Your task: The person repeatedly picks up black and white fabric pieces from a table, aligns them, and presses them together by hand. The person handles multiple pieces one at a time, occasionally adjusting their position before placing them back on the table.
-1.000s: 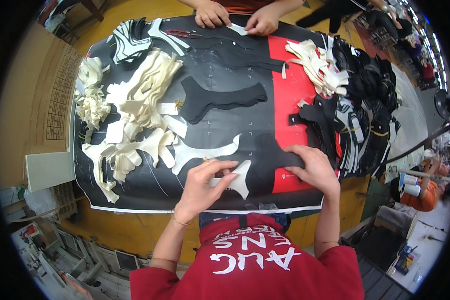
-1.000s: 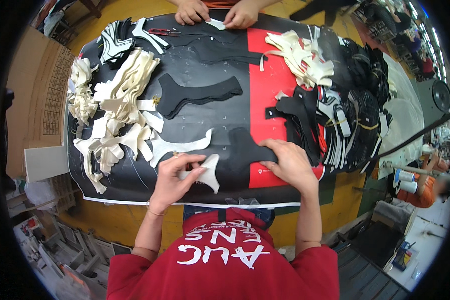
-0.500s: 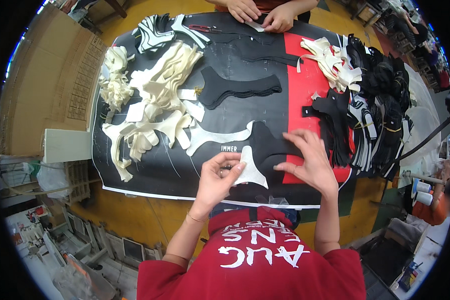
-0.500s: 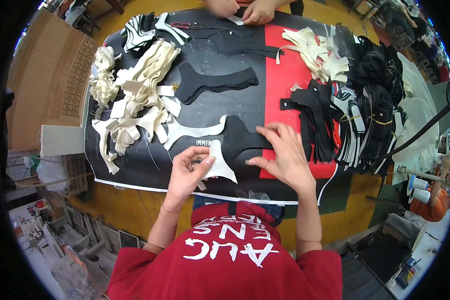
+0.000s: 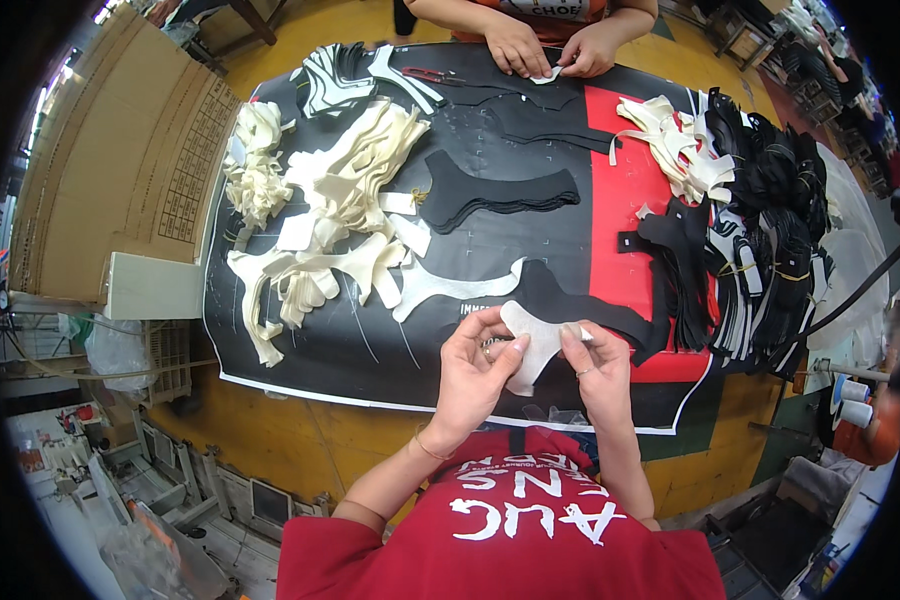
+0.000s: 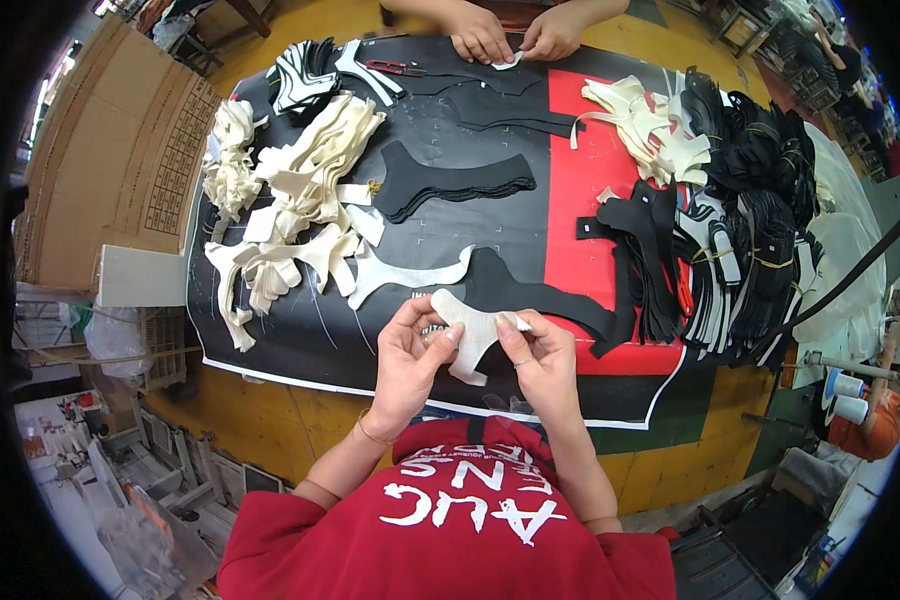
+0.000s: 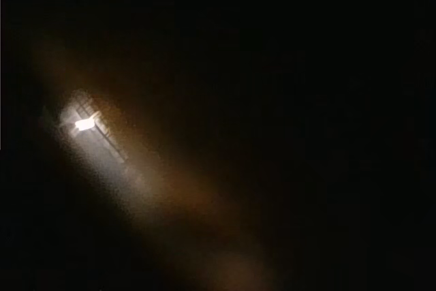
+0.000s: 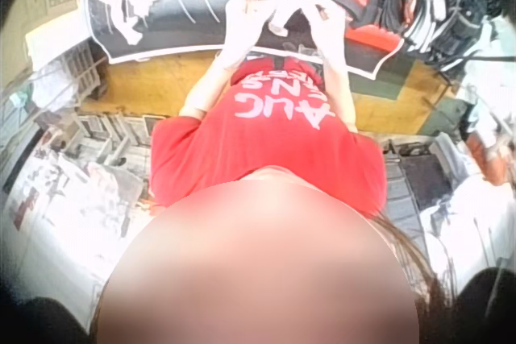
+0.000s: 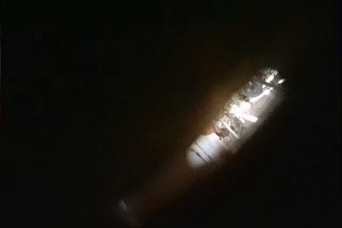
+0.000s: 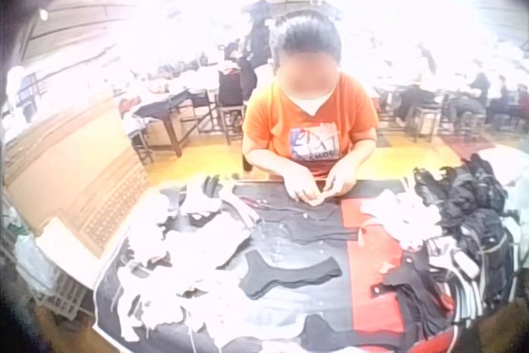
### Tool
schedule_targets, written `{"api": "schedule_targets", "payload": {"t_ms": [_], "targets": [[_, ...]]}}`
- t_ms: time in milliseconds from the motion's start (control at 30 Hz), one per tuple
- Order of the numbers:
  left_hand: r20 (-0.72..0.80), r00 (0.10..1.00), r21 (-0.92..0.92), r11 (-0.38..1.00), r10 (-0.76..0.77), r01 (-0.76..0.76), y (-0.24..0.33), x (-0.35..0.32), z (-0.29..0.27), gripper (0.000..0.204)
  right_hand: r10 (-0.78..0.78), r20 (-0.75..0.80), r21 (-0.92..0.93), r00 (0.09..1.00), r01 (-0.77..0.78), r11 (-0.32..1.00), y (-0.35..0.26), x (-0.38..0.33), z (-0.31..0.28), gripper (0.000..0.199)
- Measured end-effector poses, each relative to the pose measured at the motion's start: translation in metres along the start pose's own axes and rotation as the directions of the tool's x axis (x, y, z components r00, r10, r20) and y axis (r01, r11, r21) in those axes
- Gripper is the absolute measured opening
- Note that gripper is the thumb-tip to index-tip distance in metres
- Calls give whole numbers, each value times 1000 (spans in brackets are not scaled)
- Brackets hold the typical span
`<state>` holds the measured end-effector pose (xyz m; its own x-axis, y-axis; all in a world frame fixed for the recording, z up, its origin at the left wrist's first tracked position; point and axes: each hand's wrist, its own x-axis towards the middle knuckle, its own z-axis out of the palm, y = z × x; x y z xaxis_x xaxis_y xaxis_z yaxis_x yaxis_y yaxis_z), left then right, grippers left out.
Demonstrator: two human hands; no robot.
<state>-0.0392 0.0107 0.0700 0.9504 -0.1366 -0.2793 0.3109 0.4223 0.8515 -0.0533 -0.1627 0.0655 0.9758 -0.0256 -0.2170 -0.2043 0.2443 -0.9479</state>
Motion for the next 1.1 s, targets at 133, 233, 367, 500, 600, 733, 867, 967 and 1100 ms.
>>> {"api": "schedule_targets", "payload": {"t_ms": [133,233,367,500,600,733,867,967,1100], "targets": [[-34,997,-40,996,-76,75,-1,0,-7,37,63,24,-29,998,-62,998,-5,8,-2,18],[16,997,-14,997,-77,77,1,0,-6,39,119,30,88,992,-121,989,-7,11,1,19],[168,970,169,975,-174,146,12,-5,3,42,194,42,9,980,-194,981,-20,10,-4,20],[519,844,596,765,-134,-245,40,8,-12,59,106,132,-71,985,-98,993,-48,10,-20,19],[409,911,564,772,46,-292,53,39,-28,45,85,134,-187,987,-60,981,-68,16,-34,18],[247,890,855,346,384,-387,58,111,-45,40,114,130,-163,985,-92,982,-76,22,-41,18],[422,840,901,-53,341,-431,54,148,-49,59,167,282,-182,945,-118,976,-87,18,-44,21],[524,816,851,-115,244,-512,48,168,-46,63,262,218,-463,940,-137,876,-101,14,-49,18],[570,808,817,-211,148,-537,41,189,-46,55,42,272,-777,961,193,600,-104,29,-51,17]]}}
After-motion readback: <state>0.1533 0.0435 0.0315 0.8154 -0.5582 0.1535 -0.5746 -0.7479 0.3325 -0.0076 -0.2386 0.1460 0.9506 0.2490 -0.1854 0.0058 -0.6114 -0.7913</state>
